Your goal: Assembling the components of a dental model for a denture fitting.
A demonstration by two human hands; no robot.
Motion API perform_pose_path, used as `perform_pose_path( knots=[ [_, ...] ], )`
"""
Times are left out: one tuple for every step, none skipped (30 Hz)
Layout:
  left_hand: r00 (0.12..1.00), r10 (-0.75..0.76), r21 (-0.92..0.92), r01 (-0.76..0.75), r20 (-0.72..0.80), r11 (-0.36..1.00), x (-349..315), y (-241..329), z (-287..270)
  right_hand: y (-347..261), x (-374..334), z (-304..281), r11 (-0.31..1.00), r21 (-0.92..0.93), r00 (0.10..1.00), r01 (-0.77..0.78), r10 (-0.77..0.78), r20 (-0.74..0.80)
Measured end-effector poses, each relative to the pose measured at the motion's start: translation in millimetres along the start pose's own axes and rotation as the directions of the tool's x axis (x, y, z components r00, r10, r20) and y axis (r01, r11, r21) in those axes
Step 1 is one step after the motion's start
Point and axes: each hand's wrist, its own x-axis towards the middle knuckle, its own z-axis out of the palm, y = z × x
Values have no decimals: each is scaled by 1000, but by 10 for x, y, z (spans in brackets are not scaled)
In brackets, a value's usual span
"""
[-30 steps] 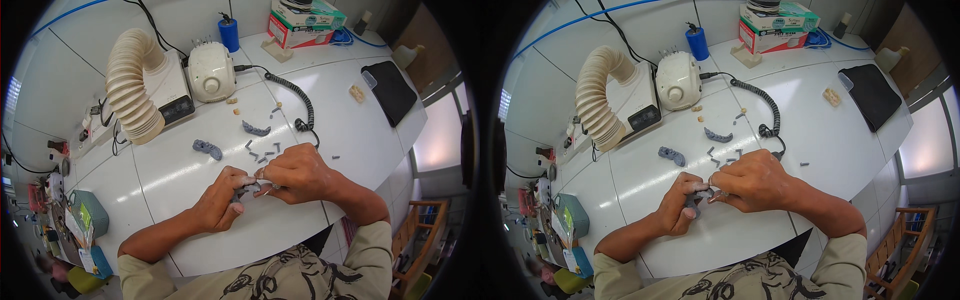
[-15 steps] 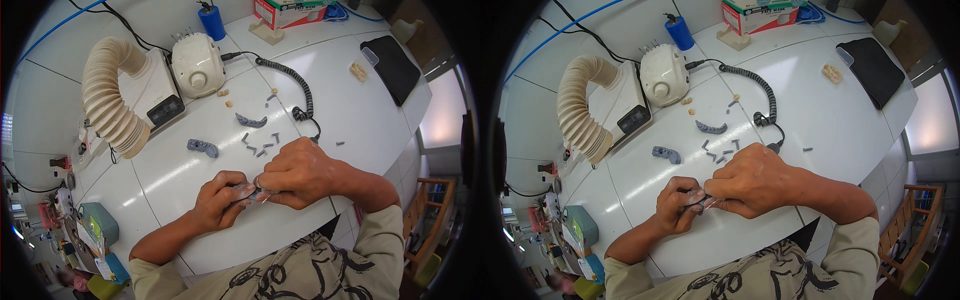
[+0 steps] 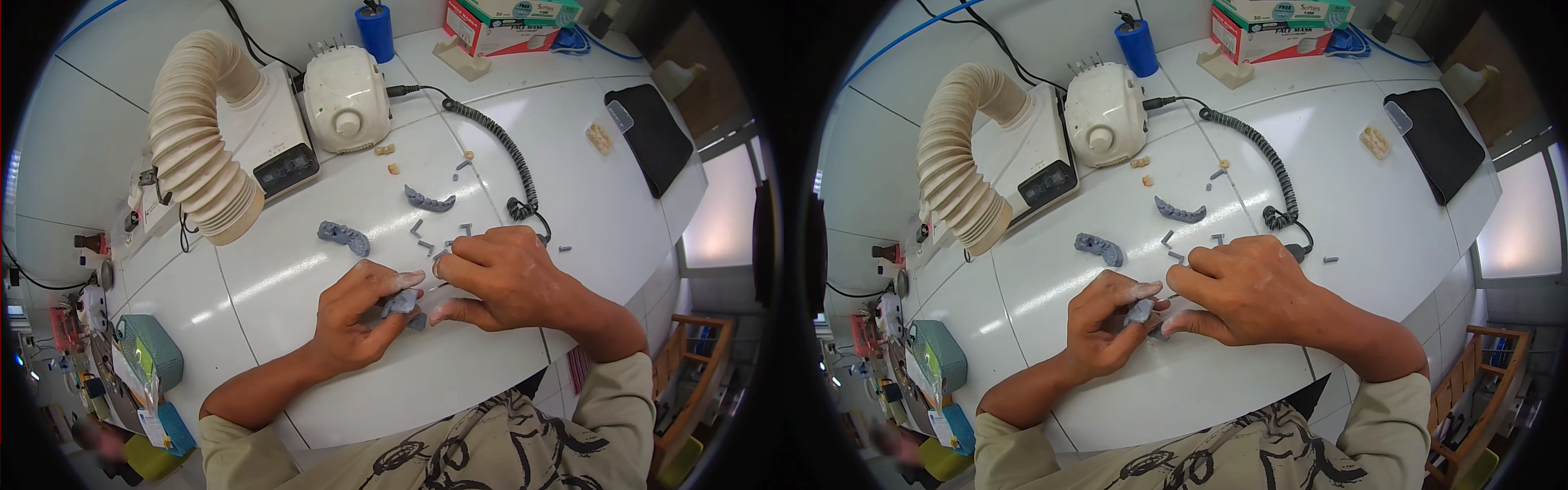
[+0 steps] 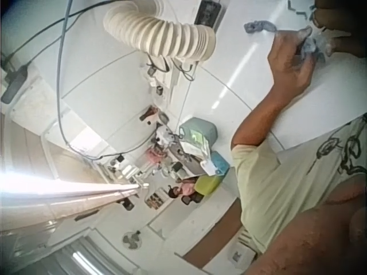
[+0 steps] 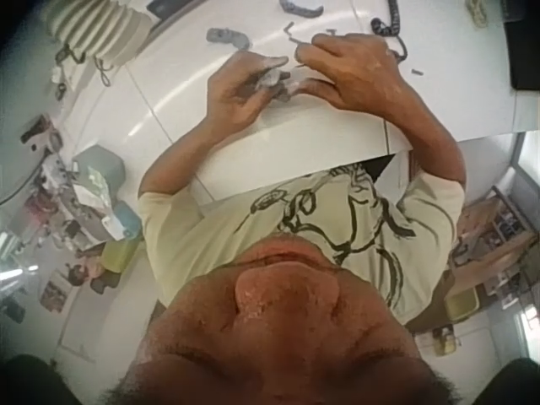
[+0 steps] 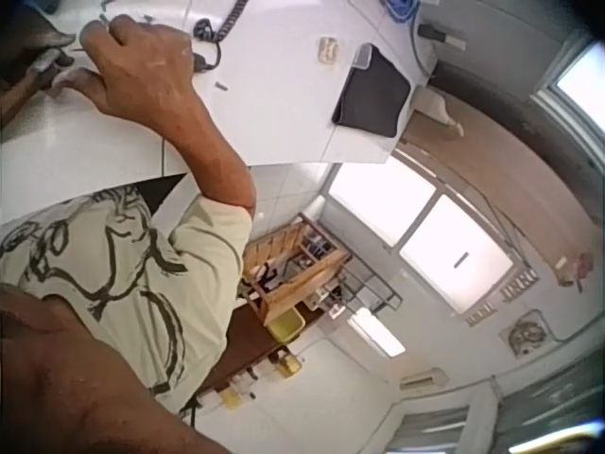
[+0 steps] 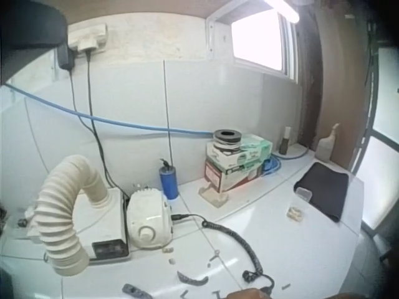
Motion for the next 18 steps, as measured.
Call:
perform_pose_path(
  knots=[
    [1000, 9, 15, -10, 21, 1000, -8, -18, -16, -4, 10, 13, 1000, -1, 1000, 8, -8, 8],
    [1000, 8, 16, -9, 15, 1000, -22, -19, -21, -2, 7, 15, 1000, 3, 1000, 6, -6, 12],
    [998, -51, -60, 53, 44, 997, -39, -18, -25, 4, 5, 17, 1000, 6, 1000, 3, -3, 17],
    [991, -106, -135, 116, 78, 984, -52, -18, -26, 12, 3, 20, 1000, 6, 1000, 8, -8, 20],
    [992, -106, -137, 116, 74, 984, -48, -10, -21, 25, -6, 25, 1000, 5, 999, 4, -4, 39],
    [986, -152, -186, 163, 73, 969, -36, 12, -15, 34, -10, 27, 1000, 3, 998, -1, 1, 59],
    [978, -197, -235, 209, 74, 949, -26, 24, -8, 40, -8, 26, 1000, 2, 998, 0, 0, 63],
    [978, -198, -237, 209, 71, 949, -23, 28, -8, 44, 1, 22, 1000, 13, 999, 9, -10, 53],
    [979, -193, -249, 204, 68, 947, -17, 27, -6, 45, 8, 19, 1000, 24, 999, 17, -18, 45],
    [980, -188, -261, 199, 65, 945, -11, 25, -4, 46, 11, 15, 1000, 25, 999, 19, -20, 48],
    [980, -189, -266, 199, 63, 943, -4, 18, -5, 45, 12, 10, 999, 30, 998, 29, -30, 51],
    [984, -165, -242, 178, 74, 954, 2, 7, -13, 44, 13, 5, 999, 35, 998, 39, -41, 54],
    [986, -141, -220, 157, 86, 963, 9, 1, -22, 40, 12, 0, 999, 35, 997, 39, -41, 60],
    [986, -142, -224, 158, 84, 962, 29, 29, -43, 37, 7, -1, 998, 25, 997, 52, -53, 63],
    [977, -177, -201, 197, 115, 960, 57, 86, -72, 35, 1, 3, 998, 16, 996, 65, -66, 68],
    [967, -212, -176, 236, 145, 956, 67, 108, -80, 32, -5, 12, 998, 17, 995, 65, -66, 74],
    [967, -212, -180, 235, 140, 955, 59, 97, -73, 22, 1, 22, 998, 7, 996, 60, -60, 66],
    [974, -194, -219, 215, 117, 952, 51, 84, -63, 12, 9, 31, 998, -3, 997, 56, -55, 57]
  ],
)
